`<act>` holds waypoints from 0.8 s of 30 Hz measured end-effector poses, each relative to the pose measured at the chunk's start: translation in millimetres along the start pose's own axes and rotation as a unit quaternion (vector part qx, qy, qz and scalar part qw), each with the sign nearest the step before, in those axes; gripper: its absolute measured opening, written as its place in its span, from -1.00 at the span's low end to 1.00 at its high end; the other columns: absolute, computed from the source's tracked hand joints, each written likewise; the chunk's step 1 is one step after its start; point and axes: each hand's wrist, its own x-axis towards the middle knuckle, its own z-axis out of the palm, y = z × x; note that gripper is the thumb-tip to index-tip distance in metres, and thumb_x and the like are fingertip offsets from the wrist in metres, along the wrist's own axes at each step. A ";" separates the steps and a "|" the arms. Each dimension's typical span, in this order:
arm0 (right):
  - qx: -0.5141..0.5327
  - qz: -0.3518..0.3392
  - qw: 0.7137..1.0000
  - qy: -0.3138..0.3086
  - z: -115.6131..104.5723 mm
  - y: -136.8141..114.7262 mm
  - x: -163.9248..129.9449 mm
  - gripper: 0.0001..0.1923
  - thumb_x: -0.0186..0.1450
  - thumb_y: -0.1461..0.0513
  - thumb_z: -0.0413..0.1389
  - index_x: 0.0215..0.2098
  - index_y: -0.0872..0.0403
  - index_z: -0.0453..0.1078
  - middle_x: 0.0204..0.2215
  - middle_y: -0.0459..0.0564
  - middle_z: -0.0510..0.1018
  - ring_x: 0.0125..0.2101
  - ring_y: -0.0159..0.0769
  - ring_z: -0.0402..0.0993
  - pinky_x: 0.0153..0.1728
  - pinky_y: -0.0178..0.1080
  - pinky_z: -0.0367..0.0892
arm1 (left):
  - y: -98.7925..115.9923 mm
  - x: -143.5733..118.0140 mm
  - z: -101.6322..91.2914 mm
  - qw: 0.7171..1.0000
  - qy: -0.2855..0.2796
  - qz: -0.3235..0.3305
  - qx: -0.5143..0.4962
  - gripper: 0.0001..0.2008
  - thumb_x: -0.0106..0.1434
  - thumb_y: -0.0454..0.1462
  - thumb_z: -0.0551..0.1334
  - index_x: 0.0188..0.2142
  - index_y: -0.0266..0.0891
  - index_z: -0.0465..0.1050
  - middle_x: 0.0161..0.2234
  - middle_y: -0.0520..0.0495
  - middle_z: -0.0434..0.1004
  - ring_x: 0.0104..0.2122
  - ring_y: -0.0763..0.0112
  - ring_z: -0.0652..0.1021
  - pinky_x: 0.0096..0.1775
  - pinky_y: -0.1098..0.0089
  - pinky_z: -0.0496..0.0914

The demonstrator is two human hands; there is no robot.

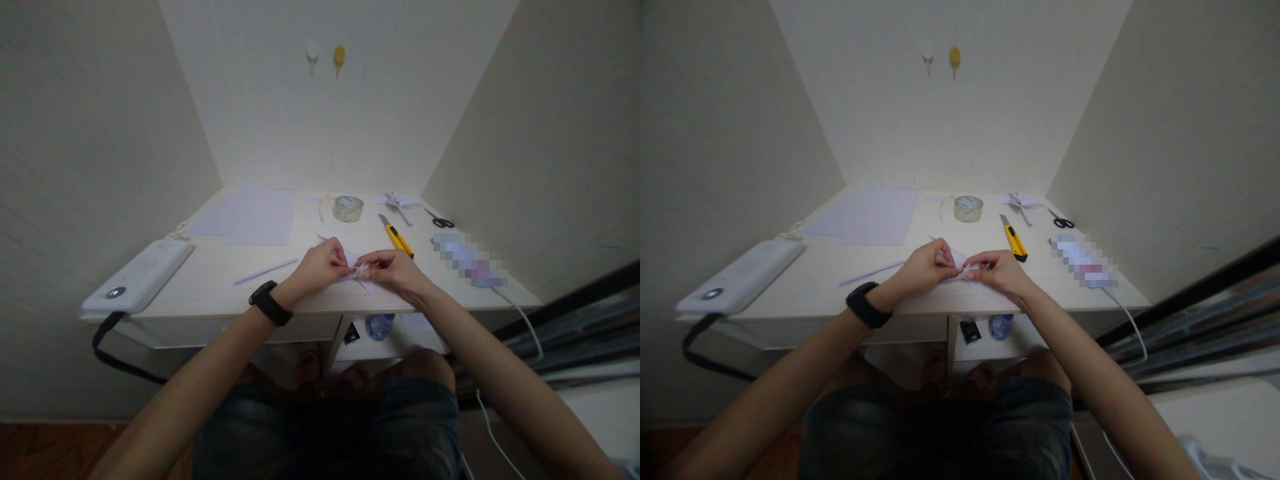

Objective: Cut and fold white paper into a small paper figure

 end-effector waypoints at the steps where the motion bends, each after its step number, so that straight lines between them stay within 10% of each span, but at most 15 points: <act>1: 0.017 0.004 1.000 0.000 1.0 0.2 -0.2 -0.54 -0.05 0.01 0.42 -0.27 0.12 0.62 -0.48 -0.03 0.56 -0.50 -0.37 0.30 -0.46 -0.26 0.17 | 0.0 0.0 0.2 1.000 0.003 -0.002 -0.003 -0.72 0.04 -0.32 0.37 -0.37 -0.18 0.25 -0.48 0.05 0.57 -0.43 0.36 0.58 -0.39 0.42 0.36; 24: 0.018 -0.011 0.999 0.034 12.8 -4.1 -2.9 -0.54 -0.13 0.01 0.45 -0.34 0.07 0.57 -0.43 -0.03 0.56 -0.46 -0.33 0.30 -0.43 -0.24 0.19 | 3.5 0.7 2.2 0.998 0.009 -0.029 -0.057 -0.71 0.01 -0.35 0.36 -0.36 -0.19 0.26 -0.57 0.10 0.51 -0.54 0.44 0.50 -0.49 0.48 0.24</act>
